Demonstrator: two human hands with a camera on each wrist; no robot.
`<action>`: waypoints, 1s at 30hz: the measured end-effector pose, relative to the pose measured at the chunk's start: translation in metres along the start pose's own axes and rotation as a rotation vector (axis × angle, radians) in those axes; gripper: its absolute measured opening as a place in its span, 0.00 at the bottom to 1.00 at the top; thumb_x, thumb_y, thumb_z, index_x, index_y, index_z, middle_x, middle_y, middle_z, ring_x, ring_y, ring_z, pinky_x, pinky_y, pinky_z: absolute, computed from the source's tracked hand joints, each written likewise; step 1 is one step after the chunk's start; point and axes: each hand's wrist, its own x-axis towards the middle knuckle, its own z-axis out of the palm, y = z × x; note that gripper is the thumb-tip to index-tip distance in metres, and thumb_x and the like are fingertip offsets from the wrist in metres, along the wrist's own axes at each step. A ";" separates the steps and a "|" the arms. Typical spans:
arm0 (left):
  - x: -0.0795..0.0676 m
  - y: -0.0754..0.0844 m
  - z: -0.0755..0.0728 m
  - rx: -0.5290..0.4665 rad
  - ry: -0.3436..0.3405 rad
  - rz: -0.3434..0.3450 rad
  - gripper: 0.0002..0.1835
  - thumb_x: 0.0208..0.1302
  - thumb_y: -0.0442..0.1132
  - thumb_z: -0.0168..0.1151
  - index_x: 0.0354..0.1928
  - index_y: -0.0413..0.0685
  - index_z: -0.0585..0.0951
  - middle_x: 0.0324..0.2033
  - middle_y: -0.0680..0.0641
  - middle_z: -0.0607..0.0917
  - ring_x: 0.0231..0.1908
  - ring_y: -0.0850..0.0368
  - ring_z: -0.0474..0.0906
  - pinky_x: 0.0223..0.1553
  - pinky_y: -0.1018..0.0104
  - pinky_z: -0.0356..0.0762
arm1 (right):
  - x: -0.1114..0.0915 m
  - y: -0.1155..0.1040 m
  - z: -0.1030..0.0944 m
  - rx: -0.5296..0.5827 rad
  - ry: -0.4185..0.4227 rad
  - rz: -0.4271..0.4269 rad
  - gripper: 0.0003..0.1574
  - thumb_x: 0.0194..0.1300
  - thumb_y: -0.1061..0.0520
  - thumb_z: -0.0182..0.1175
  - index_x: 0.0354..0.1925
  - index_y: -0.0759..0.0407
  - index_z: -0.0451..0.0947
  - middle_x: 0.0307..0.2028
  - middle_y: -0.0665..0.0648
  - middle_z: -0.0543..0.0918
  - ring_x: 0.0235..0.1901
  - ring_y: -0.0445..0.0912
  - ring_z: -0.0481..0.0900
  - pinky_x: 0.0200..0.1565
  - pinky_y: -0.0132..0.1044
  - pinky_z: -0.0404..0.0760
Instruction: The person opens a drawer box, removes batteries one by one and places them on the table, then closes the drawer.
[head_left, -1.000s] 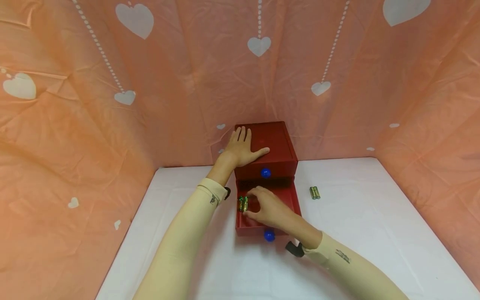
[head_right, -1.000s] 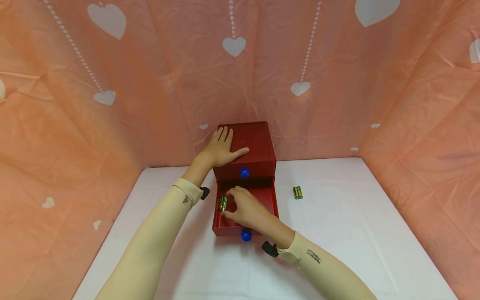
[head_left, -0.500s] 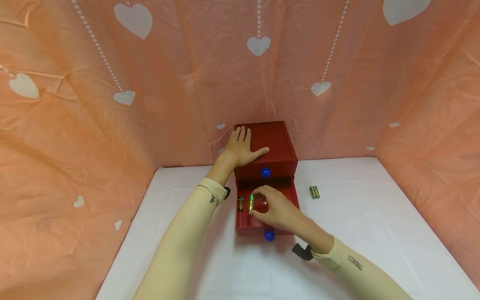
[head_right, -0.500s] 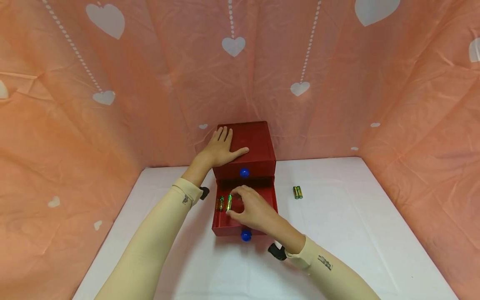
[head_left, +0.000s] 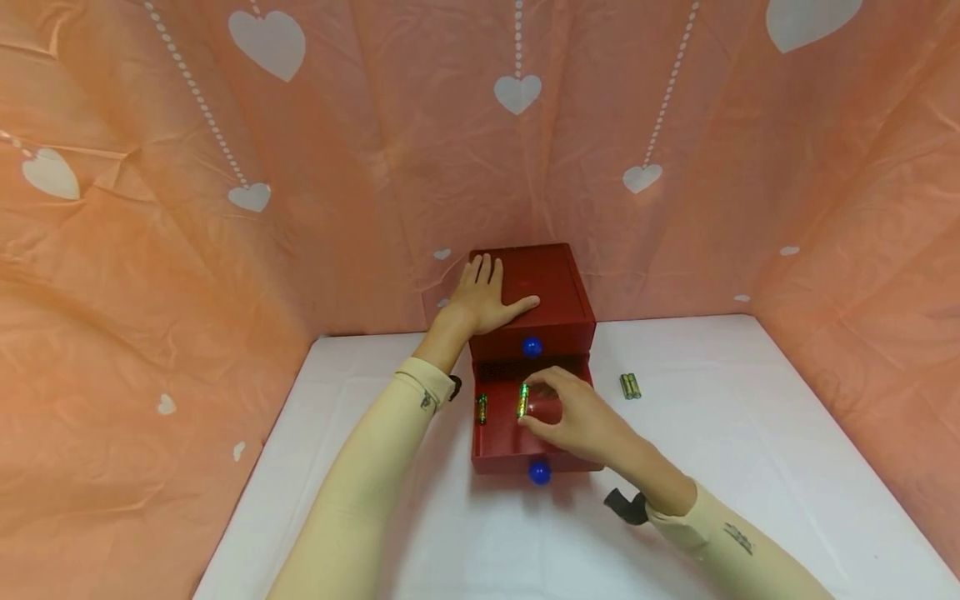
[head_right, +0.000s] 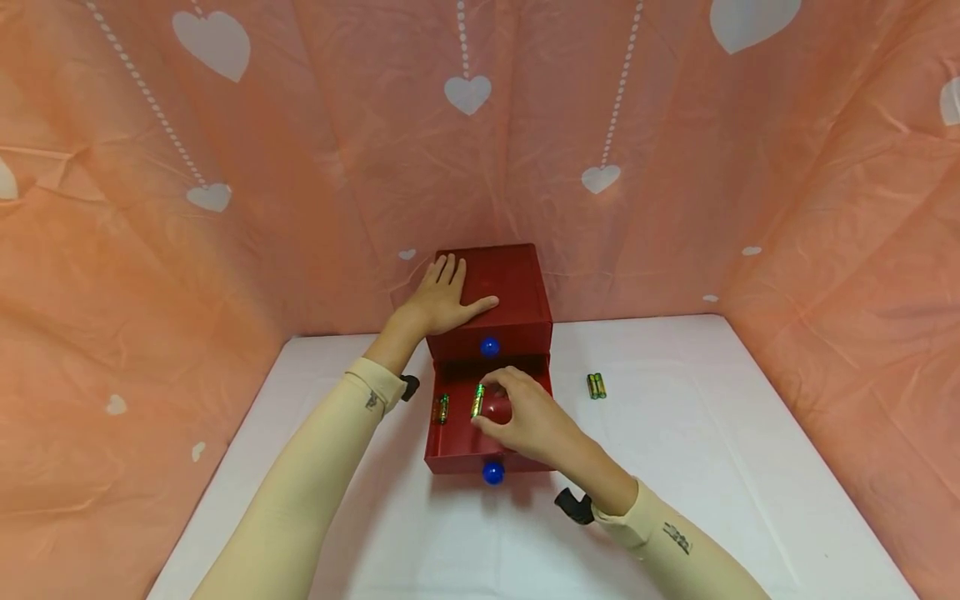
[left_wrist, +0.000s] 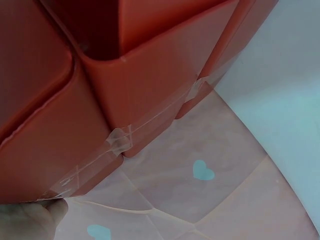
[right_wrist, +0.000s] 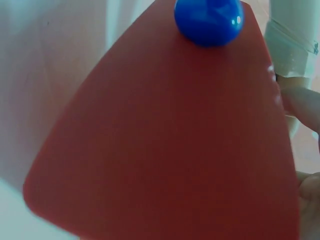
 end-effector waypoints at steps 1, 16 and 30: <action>0.000 0.000 0.000 0.000 0.001 -0.001 0.59 0.75 0.78 0.39 0.87 0.39 0.40 0.86 0.36 0.38 0.86 0.41 0.29 0.84 0.49 0.28 | -0.001 0.000 -0.001 0.002 0.002 0.001 0.29 0.64 0.53 0.79 0.59 0.62 0.81 0.51 0.59 0.85 0.52 0.57 0.85 0.57 0.56 0.86; 0.000 0.000 0.001 0.008 -0.001 -0.009 0.59 0.75 0.79 0.39 0.87 0.40 0.40 0.86 0.36 0.38 0.86 0.41 0.29 0.84 0.49 0.29 | -0.017 0.013 -0.024 -0.009 0.057 0.016 0.28 0.64 0.57 0.79 0.58 0.65 0.81 0.50 0.61 0.85 0.51 0.59 0.85 0.56 0.59 0.86; 0.002 -0.001 0.002 0.009 -0.004 0.000 0.59 0.75 0.79 0.38 0.87 0.40 0.39 0.86 0.36 0.37 0.86 0.42 0.29 0.84 0.51 0.26 | -0.031 0.030 -0.049 -0.040 0.110 0.054 0.27 0.66 0.56 0.77 0.59 0.63 0.81 0.48 0.56 0.87 0.49 0.54 0.85 0.54 0.54 0.86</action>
